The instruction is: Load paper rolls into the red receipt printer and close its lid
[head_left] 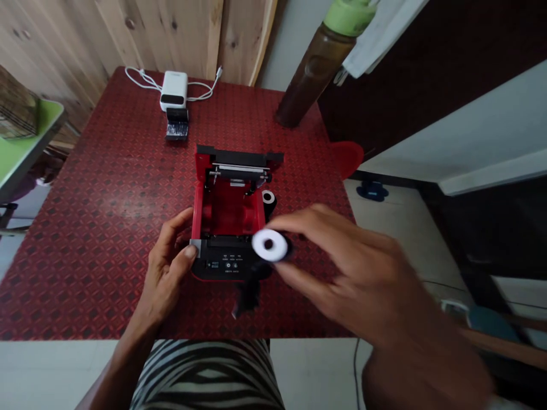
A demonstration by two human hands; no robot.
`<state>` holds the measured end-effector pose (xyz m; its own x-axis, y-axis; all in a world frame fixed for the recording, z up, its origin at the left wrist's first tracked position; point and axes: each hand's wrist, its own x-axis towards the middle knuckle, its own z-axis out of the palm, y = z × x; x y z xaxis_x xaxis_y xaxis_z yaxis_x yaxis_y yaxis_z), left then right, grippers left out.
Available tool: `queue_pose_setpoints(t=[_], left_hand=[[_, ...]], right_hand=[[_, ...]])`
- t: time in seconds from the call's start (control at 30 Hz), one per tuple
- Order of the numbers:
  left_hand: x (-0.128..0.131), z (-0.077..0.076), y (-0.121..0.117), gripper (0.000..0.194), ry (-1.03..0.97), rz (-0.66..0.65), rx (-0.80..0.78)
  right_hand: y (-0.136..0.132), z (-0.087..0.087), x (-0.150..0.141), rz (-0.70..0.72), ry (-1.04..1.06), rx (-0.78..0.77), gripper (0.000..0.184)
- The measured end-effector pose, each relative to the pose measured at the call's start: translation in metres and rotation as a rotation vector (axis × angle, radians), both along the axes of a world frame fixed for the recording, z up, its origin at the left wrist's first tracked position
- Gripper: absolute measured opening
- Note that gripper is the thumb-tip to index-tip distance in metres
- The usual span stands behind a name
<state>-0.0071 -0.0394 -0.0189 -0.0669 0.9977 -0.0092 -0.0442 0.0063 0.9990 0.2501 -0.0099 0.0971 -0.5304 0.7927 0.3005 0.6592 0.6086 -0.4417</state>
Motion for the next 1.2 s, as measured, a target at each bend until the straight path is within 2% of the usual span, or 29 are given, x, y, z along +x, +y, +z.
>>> queue_pose_setpoints(t=[0.07, 0.13, 0.23, 0.37, 0.6, 0.7, 0.83, 0.97, 1.07, 1.2], left_hand=[[0.000, 0.000, -0.001, 0.056, -0.005, -0.005, -0.007], [0.000, 0.000, -0.001, 0.055, -0.016, -0.015, -0.006], [0.000, -0.001, -0.001, 0.054, -0.034, -0.035, 0.005], [0.001, -0.002, -0.002, 0.052, -0.039, -0.033, 0.005], [0.001, -0.003, -0.004, 0.054, -0.048, -0.031, -0.029], [0.001, -0.004, -0.004, 0.054, -0.047, -0.036, -0.034], [-0.001, -0.004, -0.003, 0.054, -0.015, -0.036, -0.023], [-0.002, -0.003, -0.002, 0.054, 0.011, -0.040, -0.001], [-0.002, -0.002, -0.002, 0.054, 0.008, -0.045, 0.002], [-0.001, -0.001, -0.001, 0.055, 0.016, -0.037, -0.015]], right_hand=[[0.021, -0.008, -0.023, 0.030, -0.085, 0.008, 0.024], [0.034, -0.016, -0.045, 0.001, -0.244, -0.015, 0.023], [0.039, -0.021, -0.067, -0.073, -0.432, -0.049, 0.025], [0.040, -0.021, -0.079, -0.077, -0.525, -0.120, 0.026], [0.063, -0.033, -0.082, -0.035, -0.568, -0.287, 0.034], [0.067, -0.036, -0.083, -0.041, -0.587, -0.309, 0.036], [0.064, -0.038, -0.081, -0.024, -0.531, -0.325, 0.037], [0.054, -0.033, -0.069, -0.025, -0.349, -0.290, 0.045], [0.045, -0.025, -0.056, 0.069, -0.239, -0.290, 0.047], [0.041, -0.022, -0.045, 0.173, -0.232, -0.323, 0.041]])
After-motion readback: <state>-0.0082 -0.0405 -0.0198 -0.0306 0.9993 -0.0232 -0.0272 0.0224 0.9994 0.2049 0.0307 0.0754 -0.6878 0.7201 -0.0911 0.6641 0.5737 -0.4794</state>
